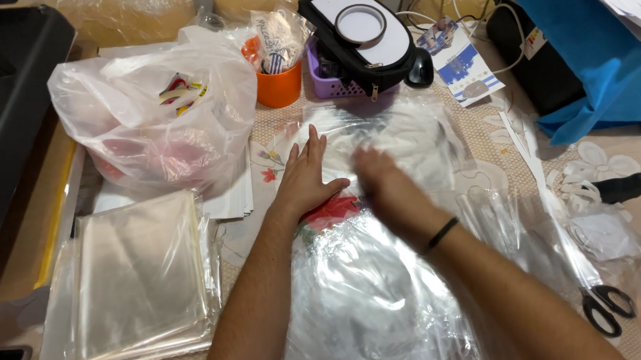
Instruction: Cleaning and organizing clear plastic bags on a workspace table using a cloth.
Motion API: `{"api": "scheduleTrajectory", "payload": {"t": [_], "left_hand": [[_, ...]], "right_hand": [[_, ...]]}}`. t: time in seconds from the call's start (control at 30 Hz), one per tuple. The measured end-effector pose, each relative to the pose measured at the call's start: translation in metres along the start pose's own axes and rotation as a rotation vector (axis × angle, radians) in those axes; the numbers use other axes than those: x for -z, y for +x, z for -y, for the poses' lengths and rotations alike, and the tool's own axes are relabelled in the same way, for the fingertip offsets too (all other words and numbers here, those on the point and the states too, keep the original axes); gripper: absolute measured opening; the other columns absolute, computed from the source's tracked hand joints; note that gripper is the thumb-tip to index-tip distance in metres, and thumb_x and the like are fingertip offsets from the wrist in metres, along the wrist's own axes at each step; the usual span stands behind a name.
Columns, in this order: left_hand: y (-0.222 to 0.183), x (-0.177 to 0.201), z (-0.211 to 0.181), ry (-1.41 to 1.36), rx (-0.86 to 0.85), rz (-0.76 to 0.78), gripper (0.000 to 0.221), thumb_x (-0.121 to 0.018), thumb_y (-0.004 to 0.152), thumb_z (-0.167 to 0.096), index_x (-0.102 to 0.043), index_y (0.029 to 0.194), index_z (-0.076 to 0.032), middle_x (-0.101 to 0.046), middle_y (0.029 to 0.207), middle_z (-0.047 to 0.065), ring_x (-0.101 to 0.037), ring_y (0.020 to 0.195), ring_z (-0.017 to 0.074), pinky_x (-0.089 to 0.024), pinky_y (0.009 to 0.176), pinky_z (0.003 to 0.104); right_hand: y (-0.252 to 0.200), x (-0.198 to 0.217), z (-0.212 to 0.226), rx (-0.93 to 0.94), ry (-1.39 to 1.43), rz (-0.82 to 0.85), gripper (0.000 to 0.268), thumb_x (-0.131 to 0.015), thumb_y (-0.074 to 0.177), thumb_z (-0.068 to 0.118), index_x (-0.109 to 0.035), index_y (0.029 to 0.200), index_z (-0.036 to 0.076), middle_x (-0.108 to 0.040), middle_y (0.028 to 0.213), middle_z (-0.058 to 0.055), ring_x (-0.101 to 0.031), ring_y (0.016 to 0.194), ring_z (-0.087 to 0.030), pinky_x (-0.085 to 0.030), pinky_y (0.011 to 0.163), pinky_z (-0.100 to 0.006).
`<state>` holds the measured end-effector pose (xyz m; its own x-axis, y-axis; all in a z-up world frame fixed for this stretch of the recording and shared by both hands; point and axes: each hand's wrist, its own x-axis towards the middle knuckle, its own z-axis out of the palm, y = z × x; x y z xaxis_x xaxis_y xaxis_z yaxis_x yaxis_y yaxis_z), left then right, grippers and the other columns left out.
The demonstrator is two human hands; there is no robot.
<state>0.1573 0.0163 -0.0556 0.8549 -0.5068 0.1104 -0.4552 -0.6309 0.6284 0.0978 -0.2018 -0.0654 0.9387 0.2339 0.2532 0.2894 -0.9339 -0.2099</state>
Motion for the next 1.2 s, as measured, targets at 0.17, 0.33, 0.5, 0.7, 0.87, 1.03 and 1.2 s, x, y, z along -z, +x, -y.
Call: {"api": "scheduleTrajectory", "payload": {"t": [0.17,0.33,0.5,0.7,0.87,1.03,1.2], "left_hand": [[-0.003,0.002,0.002,-0.019,0.011,-0.025,0.121,-0.08,0.083,-0.043,0.003,0.158,0.003,-0.039,0.158,0.02,-0.025,0.152,0.0326,-0.001,0.125,0.045],[0.002,-0.003,0.01,-0.149,0.006,-0.075,0.125,-0.077,0.084,-0.05,0.011,0.158,-0.001,-0.036,0.16,0.019,-0.024,0.15,0.0428,-0.005,0.125,0.053],[0.016,0.0,0.013,-0.454,-0.068,-0.265,0.116,-0.067,0.095,-0.054,0.019,0.158,-0.009,-0.027,0.166,0.019,-0.02,0.15,0.0498,-0.013,0.123,0.062],[0.005,0.033,-0.064,-0.173,-0.231,-0.772,0.073,-0.048,0.105,-0.055,-0.022,0.156,-0.009,-0.06,0.144,0.013,-0.056,0.134,0.0305,-0.049,0.107,0.047],[-0.038,0.063,-0.156,0.153,-0.527,-0.708,0.034,-0.059,0.104,-0.027,-0.059,0.131,-0.007,-0.069,0.094,0.004,-0.065,0.089,0.0188,-0.052,0.085,0.038],[-0.147,0.029,-0.178,0.87,-0.34,0.113,0.052,-0.063,0.092,-0.061,-0.064,0.114,-0.014,-0.066,0.103,0.008,-0.06,0.096,0.0275,-0.043,0.084,0.044],[-0.278,-0.03,-0.073,0.69,-0.512,0.196,0.101,-0.062,0.078,-0.075,-0.039,0.15,-0.008,-0.033,0.16,0.017,-0.03,0.145,0.0366,-0.016,0.118,0.054]], "right_hand": [[0.003,0.008,-0.053,-0.024,0.077,0.068,0.058,-0.049,0.089,0.003,-0.047,0.148,0.002,-0.047,0.151,-0.025,-0.039,0.141,-0.043,-0.028,0.119,-0.052],[-0.029,0.056,-0.073,-0.135,0.061,0.012,0.06,-0.047,0.088,-0.006,-0.05,0.147,0.002,-0.047,0.151,-0.025,-0.042,0.14,-0.043,-0.032,0.116,-0.052],[-0.115,0.105,0.004,-0.053,0.273,-0.059,0.057,-0.04,0.095,0.0,-0.05,0.149,0.016,-0.051,0.15,-0.016,-0.048,0.135,-0.039,-0.041,0.11,-0.05],[-0.185,0.062,0.058,-0.904,0.319,0.754,0.076,-0.055,0.082,0.07,-0.043,0.149,0.037,-0.047,0.154,0.008,-0.053,0.137,-0.018,-0.042,0.115,-0.038],[-0.223,0.059,0.084,0.245,0.289,0.235,0.069,-0.051,0.087,-0.001,-0.035,0.154,0.007,-0.035,0.161,-0.015,-0.033,0.147,-0.036,-0.027,0.117,-0.047],[-0.241,0.045,0.067,0.216,0.168,0.131,0.084,-0.059,0.07,0.003,-0.04,0.152,0.01,-0.045,0.155,-0.015,-0.043,0.141,-0.032,-0.035,0.114,-0.042],[-0.238,0.042,0.078,0.17,0.055,0.077,0.119,-0.087,0.054,0.021,-0.028,0.158,0.012,-0.036,0.16,-0.015,-0.043,0.142,-0.028,-0.033,0.117,-0.04]]}}
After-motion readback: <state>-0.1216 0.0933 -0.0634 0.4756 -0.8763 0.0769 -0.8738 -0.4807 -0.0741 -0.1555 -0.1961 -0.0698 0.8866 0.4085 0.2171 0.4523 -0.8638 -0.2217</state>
